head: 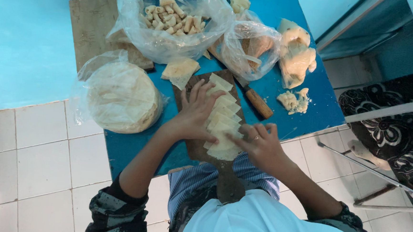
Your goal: The person sits at a blue table and folds thin dough squares by hand into small filled shapes, pressing the edges closed. They place each finished piece on a wooden board, taking new dough pieces from plastic bags of dough and scraps on the table.
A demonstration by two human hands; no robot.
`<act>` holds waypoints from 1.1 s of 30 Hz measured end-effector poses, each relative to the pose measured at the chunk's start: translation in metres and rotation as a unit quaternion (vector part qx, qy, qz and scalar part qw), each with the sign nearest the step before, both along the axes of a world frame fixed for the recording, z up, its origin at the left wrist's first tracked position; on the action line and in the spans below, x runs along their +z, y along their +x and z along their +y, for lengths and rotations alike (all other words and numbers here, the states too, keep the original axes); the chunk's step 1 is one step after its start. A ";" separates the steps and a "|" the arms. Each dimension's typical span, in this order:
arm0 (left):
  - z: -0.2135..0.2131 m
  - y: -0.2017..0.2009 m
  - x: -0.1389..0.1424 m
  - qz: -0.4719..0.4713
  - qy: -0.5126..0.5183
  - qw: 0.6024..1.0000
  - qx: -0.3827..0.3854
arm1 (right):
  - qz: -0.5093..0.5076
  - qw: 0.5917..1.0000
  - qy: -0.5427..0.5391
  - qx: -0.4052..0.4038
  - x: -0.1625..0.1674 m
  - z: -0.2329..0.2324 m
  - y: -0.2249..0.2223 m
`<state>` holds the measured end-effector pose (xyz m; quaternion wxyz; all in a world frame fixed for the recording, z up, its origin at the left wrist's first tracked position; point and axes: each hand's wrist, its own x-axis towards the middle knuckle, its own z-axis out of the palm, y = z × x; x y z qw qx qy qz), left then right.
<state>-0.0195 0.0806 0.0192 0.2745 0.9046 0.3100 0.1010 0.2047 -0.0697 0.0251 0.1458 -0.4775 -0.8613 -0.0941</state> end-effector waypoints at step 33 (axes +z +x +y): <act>-0.001 -0.002 -0.008 -0.006 0.003 1.000 -0.004 | 0.104 0.993 -0.055 -0.002 0.002 0.031 0.000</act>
